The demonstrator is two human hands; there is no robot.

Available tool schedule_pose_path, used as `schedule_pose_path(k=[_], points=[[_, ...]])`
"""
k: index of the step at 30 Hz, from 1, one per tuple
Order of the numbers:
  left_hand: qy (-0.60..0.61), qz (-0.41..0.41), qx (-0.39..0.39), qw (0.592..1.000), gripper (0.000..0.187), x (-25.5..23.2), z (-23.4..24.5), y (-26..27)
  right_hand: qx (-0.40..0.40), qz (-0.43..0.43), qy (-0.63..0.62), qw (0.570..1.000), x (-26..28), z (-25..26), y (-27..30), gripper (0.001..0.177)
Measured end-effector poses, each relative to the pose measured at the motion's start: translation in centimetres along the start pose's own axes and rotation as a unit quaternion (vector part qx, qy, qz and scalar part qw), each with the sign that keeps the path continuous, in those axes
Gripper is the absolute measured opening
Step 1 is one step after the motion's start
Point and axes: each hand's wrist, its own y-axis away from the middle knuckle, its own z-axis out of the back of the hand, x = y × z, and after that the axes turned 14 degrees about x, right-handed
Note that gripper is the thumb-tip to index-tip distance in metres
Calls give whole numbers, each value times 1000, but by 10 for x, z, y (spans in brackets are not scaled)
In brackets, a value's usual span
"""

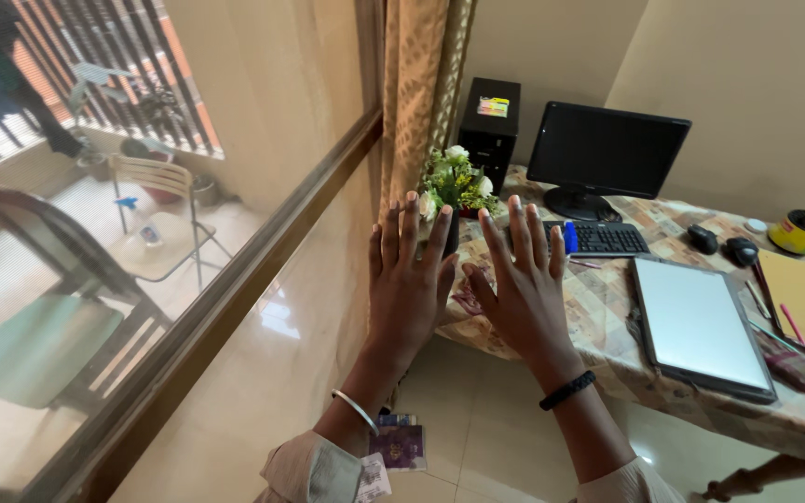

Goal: The person cleans a large glass window pane using a patterned cloth and a spray bottle. They wipe the glass surface with the cloth, then spray the window with liquid from a blue spray bottle, and continue wiping the surface. The task involves repetitive wiping and spraying motions on the window.

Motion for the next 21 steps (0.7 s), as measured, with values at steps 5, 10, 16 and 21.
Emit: schedule_pose_path(k=[5, 10, 16, 21], points=[[28, -16, 2, 999, 58, 6, -16, -14, -12, -9, 3, 1000, -6, -8, -11, 67], [50, -46, 12, 998, 59, 13, -23, -25, -17, -27, 14, 999, -7, -16, -19, 65], [60, -44, 25, 997, 57, 11, -42, -35, -21, -36, 1, 999, -20, -25, -18, 62], [60, -46, 15, 997, 56, 10, -62, -41, -12, -37, 3, 999, -39, -38, -19, 63]])
